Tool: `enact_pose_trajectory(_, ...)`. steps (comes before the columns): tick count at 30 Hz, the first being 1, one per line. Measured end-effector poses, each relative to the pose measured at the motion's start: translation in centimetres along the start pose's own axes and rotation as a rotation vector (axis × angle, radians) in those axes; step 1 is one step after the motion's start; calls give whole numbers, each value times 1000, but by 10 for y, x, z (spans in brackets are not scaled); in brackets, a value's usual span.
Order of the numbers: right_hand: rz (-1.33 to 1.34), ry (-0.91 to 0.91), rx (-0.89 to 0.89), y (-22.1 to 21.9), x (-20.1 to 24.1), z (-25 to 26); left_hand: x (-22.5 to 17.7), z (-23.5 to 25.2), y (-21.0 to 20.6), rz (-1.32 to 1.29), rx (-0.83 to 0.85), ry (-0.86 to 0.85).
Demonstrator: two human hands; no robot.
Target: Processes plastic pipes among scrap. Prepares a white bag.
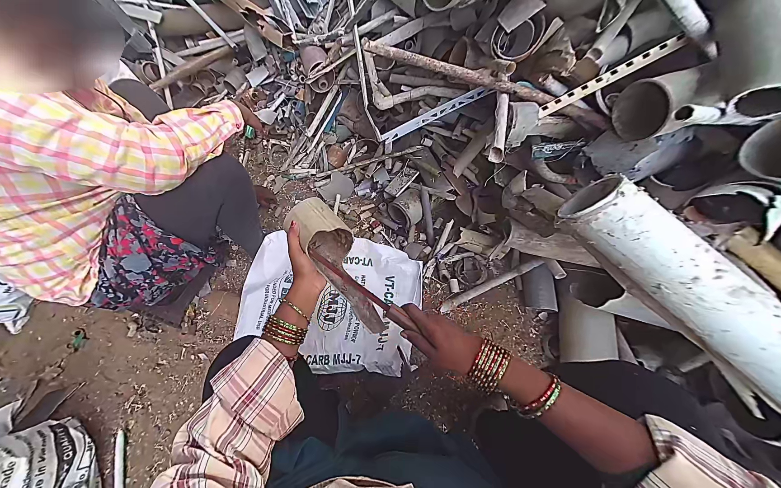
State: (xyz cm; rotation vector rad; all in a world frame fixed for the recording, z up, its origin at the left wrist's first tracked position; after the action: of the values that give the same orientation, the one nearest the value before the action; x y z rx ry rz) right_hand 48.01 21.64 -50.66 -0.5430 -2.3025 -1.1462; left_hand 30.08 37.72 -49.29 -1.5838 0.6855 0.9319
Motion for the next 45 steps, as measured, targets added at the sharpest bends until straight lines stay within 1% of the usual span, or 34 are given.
enact_pose_trajectory(3, -143, -198, -63, 16, -18, 7, 0, 0, -4, 7, 35, -2)
enact_pose_trajectory(4, -134, -210, -58, 14, -17, 5, 3, -3, -5, 19, 38, 10)
enact_pose_trajectory(5, -93, -166, -46, 7, -12, 2, 4, -4, -7, 22, 34, 15)
enact_pose_trajectory(7, 27, -6, -21, -4, 1, -4, 2, -3, -6, -7, 30, -6)
enact_pose_trajectory(8, 40, 29, -20, -5, 4, -6, -2, -1, -5, -14, 21, -27)
enact_pose_trajectory(9, 8, 7, -30, -2, 1, -5, -7, -1, -2, -2, 22, -46)
enact_pose_trajectory(12, -128, -187, -57, 11, -17, 2, -8, 0, -4, 15, 55, -46)
enact_pose_trajectory(13, -122, -192, -41, 10, -17, 1, -5, 0, -5, 10, 54, -34)
enact_pose_trajectory(16, 1, -26, 49, -5, 3, -11, -6, 4, -1, 13, 42, -50)
enact_pose_trajectory(17, 7, -5, 67, -7, 6, -13, -12, 6, 1, 22, 41, -70)
enact_pose_trajectory(21, -135, -78, 21, 13, -16, -4, -29, 10, 3, 67, 45, -109)
enact_pose_trajectory(22, -141, -63, 1, 20, -19, -4, -31, 11, 3, 69, 51, -113)
enact_pose_trajectory(25, -97, 65, -120, 34, -19, -11, -41, 13, 7, 74, 46, -139)
enact_pose_trajectory(29, -29, 282, -371, 50, -12, -29, -49, 18, 12, 54, 39, -160)
enact_pose_trajectory(31, 11, 344, -421, 58, -11, -36, -51, 28, 15, 9, 1, -191)
enact_pose_trajectory(32, 45, 357, -413, 61, -12, -39, -52, 30, 17, 6, -10, -195)
enact_pose_trajectory(38, 244, 322, -264, 57, -20, -37, -52, 20, 19, 103, -19, -188)
enact_pose_trajectory(42, 301, 251, -276, 47, -17, -33, -37, 12, 11, 63, 0, -128)
enact_pose_trajectory(45, 342, 185, -306, 44, -10, -31, -10, -5, -9, 34, 32, -15)
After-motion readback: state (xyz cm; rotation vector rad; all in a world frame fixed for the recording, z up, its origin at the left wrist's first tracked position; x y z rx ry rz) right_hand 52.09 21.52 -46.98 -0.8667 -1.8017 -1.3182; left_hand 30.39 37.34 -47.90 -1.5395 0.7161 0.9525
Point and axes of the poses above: each hand's wrist, its own z-axis towards the middle knuckle, its own y-axis out of the back of the hand, x = y × z, the point moved 9 cm from there along z, towards the middle knuckle, and after that the axes turned 12 degrees about -y, right-handed, at the moved point
